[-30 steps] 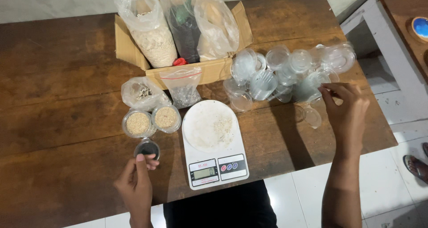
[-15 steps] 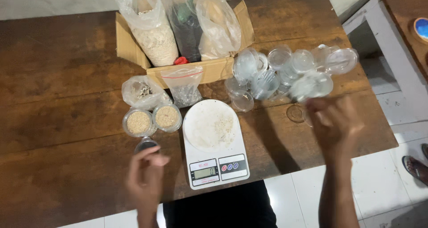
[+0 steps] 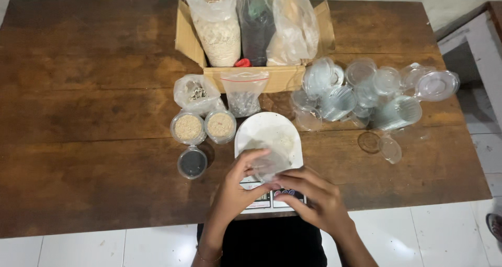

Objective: The person scoops black powder from a bag using a small green spoon and adds it to a scale, then repeats the process with a clear container.

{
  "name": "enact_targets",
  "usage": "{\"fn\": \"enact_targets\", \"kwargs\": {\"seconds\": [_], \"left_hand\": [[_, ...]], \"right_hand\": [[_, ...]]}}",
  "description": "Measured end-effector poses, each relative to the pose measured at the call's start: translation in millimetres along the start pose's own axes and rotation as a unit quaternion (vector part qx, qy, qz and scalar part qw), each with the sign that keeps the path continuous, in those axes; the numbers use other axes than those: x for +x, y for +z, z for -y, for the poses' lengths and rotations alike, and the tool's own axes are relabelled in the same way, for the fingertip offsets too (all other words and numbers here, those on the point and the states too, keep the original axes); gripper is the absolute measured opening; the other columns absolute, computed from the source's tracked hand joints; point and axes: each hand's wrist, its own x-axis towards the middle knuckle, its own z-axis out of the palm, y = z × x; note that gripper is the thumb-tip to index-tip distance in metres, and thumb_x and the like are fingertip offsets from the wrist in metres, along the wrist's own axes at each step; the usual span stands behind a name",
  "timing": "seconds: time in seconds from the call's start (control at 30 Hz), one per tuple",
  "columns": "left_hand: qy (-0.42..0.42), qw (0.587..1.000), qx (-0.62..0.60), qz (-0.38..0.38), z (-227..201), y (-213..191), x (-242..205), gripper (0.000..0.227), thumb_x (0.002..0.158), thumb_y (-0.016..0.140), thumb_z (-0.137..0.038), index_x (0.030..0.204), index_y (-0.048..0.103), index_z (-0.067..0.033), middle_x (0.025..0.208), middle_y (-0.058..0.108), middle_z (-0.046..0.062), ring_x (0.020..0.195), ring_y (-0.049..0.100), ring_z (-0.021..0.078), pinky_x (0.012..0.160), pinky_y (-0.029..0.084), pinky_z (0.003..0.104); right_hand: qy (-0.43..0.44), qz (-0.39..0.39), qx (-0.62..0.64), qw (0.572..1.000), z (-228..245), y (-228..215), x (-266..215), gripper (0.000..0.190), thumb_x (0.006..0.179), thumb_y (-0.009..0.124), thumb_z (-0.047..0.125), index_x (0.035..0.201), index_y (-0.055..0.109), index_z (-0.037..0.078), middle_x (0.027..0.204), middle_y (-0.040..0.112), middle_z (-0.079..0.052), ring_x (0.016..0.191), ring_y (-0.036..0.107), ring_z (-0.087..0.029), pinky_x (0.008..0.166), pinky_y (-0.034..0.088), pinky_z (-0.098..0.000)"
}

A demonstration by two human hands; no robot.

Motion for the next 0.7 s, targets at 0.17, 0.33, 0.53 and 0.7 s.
{"fn": "enact_targets", "kwargs": {"seconds": [0.17,0.33,0.53,0.7], "left_hand": [[-0.012,0.998,-0.03,-0.049,9,2,-3,0.05,0.058,0.078,-0.016,0.1,0.052,-0.01,0.105,0.059,0.003,0.092,0.063,0.0159,0.08,0.052,0.028],[-0.001,0.998,-0.025,-0.05,15,4,-3,0.048,0.054,0.08,-0.02,0.094,0.055,-0.009,0.097,0.061,0.004,0.095,0.059,0.0131,0.078,0.052,0.026],[0.053,0.996,0.076,0.005,0,-2,8,0.043,0.069,0.07,-0.013,0.107,0.051,-0.0105,0.104,0.051,0.006,0.103,0.051,0.0179,0.086,0.037,0.025],[0.054,0.99,0.121,0.04,-2,-5,16,0.061,0.073,0.063,-0.011,0.127,0.034,-0.0117,0.124,0.041,0.012,0.12,0.038,0.0254,0.095,0.033,0.035]], "right_hand": [[0.087,-0.12,0.035,0.988,-12,4,-14,0.007,0.08,0.052,0.008,0.08,0.056,0.002,0.076,0.06,-0.01,0.07,0.06,-0.017,0.066,0.05,-0.025],[0.13,-0.081,0.169,0.974,-35,11,-28,0.024,0.077,0.055,-0.001,0.1,0.049,-0.002,0.091,0.055,-0.012,0.079,0.055,-0.016,0.078,0.052,-0.0262],[0.233,-0.034,0.173,0.956,-38,20,-20,0.066,0.063,0.073,0.009,0.121,0.04,0.007,0.118,0.046,-0.008,0.101,0.049,-0.018,0.086,0.046,-0.0295],[0.227,-0.068,0.09,0.967,-39,24,-4,0.069,0.064,0.073,0.015,0.123,0.038,0.006,0.112,0.05,-0.007,0.093,0.049,-0.014,0.073,0.043,-0.0222]]}}
